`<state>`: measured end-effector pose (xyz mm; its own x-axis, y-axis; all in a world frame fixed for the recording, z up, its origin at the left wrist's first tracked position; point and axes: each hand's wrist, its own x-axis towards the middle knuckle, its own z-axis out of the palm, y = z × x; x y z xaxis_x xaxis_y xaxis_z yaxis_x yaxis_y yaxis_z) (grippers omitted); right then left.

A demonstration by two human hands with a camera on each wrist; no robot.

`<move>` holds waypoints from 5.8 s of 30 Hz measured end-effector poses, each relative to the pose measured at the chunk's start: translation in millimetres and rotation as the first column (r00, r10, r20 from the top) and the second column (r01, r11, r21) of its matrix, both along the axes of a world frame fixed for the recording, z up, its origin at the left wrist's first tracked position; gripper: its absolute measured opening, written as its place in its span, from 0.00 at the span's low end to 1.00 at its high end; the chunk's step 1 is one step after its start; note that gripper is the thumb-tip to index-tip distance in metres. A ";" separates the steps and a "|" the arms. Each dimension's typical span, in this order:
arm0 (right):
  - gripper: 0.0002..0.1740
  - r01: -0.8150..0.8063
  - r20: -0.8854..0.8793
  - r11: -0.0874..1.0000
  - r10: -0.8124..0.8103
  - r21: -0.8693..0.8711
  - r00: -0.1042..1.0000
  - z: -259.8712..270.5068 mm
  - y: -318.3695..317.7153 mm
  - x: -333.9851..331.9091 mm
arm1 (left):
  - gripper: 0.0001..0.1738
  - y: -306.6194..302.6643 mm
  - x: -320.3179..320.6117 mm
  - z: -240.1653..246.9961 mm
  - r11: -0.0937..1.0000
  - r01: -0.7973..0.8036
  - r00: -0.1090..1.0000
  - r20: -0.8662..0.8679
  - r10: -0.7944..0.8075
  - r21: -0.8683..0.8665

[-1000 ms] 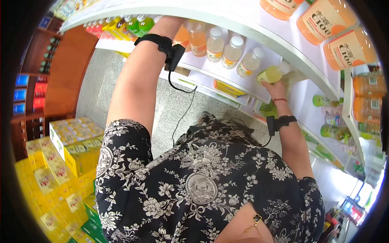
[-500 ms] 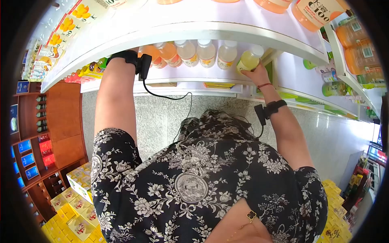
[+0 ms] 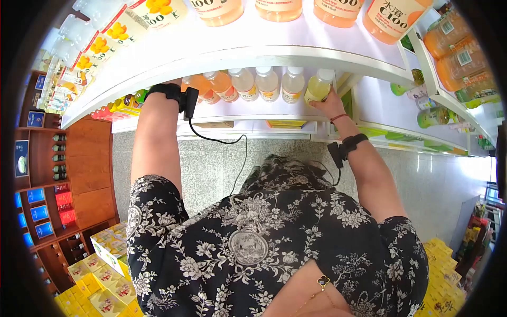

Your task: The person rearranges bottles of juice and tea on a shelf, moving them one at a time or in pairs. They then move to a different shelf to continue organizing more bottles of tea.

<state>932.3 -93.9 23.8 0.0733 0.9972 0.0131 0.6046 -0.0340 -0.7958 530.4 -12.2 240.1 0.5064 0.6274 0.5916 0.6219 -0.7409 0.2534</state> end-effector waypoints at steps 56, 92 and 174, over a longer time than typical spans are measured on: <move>0.48 -0.004 -0.084 1.000 0.003 -0.015 0.997 15.6 -44.3 86.5 | 0.18 -48.7 259.6 5.7 0.979 -0.091 0.988 -0.139 0.066 -0.185; 0.33 -0.234 -0.015 0.972 0.234 0.014 0.972 17.3 -10.0 68.8 | 0.31 -137.0 252.7 -198.9 0.555 -0.376 0.826 0.002 0.563 -0.742; 0.36 -0.325 0.034 0.945 0.327 -0.037 0.945 6.5 1.5 88.8 | 0.37 -144.7 318.0 -227.2 0.306 0.228 0.580 0.382 0.720 -0.924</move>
<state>1021.1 -92.4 30.4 -0.2557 0.9665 -0.0214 0.6171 0.1462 -0.7732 848.4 -156.8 12.8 -0.0256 0.9251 -0.3789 -0.0066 0.3788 0.9254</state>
